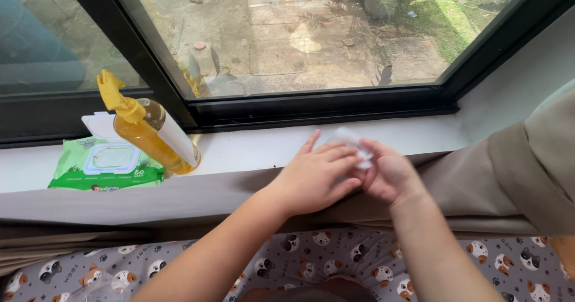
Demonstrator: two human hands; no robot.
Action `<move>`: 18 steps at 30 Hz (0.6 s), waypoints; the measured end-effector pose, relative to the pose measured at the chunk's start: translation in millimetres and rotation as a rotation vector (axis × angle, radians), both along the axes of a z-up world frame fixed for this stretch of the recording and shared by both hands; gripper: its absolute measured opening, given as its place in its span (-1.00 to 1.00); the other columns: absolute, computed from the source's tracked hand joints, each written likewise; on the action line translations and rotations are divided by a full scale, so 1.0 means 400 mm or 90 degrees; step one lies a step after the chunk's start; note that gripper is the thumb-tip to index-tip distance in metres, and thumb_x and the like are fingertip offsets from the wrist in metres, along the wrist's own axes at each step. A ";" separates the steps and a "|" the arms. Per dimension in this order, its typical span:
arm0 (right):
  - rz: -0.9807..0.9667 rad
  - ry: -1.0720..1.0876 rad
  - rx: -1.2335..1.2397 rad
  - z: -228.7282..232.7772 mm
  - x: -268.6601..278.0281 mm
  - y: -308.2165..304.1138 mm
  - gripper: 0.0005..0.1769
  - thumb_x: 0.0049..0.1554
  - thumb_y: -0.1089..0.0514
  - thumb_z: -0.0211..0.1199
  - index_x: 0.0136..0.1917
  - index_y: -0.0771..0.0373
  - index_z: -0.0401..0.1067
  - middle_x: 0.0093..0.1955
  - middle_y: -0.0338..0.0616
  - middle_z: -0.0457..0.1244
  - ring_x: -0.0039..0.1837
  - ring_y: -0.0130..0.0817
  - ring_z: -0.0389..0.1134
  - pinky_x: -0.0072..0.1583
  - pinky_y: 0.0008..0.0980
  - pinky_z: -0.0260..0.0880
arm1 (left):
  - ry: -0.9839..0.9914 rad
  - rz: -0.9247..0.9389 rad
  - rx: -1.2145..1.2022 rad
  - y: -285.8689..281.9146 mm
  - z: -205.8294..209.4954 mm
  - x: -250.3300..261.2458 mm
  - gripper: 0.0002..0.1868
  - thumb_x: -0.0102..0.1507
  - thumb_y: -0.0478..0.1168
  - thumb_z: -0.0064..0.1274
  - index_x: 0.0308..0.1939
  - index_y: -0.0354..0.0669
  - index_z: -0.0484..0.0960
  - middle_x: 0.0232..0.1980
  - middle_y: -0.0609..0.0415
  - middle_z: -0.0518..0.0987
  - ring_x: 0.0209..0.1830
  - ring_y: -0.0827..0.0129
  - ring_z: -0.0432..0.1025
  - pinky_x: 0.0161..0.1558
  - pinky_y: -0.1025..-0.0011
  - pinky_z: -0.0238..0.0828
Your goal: Cleaning the window frame, tracks, and glass using wet wipes and a spray cleaning solution.
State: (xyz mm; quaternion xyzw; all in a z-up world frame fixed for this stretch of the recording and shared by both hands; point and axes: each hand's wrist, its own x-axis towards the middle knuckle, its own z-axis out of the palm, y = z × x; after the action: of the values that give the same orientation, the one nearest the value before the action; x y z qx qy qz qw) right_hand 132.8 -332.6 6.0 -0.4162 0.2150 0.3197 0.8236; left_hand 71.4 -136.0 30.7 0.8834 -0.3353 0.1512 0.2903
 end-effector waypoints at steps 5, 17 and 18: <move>-0.218 -0.534 -0.619 -0.103 0.190 -0.222 -0.62 0.32 0.11 0.20 0.33 0.35 0.40 0.28 0.15 0.16 0.23 -0.06 0.30 0.18 -0.32 0.32 | -0.042 0.181 -0.195 0.183 -0.037 0.024 -0.65 0.31 -0.18 0.10 0.17 -0.12 0.59 0.21 -0.02 0.58 0.27 0.10 0.41 0.35 0.03 0.19; 0.087 -0.596 -1.412 -0.287 0.301 -0.332 -0.67 0.26 0.14 -0.01 -0.04 0.30 0.56 -0.02 0.12 0.37 -0.03 0.35 0.40 0.31 0.21 0.12 | -0.082 0.374 -0.279 0.383 -0.153 -0.044 -0.71 0.44 -0.20 -0.22 0.03 -0.30 0.57 -0.05 -0.05 0.56 -0.02 0.19 0.45 0.03 0.32 0.42; 0.117 -0.615 -1.474 -0.305 0.307 -0.315 -0.75 0.09 0.23 0.03 -0.22 0.20 0.54 -0.24 0.02 0.40 -0.15 0.23 0.44 0.09 0.17 0.40 | -0.088 0.378 -0.287 0.379 -0.153 -0.045 -0.70 0.44 -0.19 -0.22 0.01 -0.31 0.57 -0.07 -0.07 0.55 -0.06 0.18 0.45 0.00 0.33 0.43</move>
State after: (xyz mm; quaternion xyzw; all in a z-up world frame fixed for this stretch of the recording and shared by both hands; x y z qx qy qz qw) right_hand 255.4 -458.8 -116.1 -0.9812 0.0165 -0.1846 -0.0546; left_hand 53.5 15.7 -30.4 0.8437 -0.0417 0.3582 0.3975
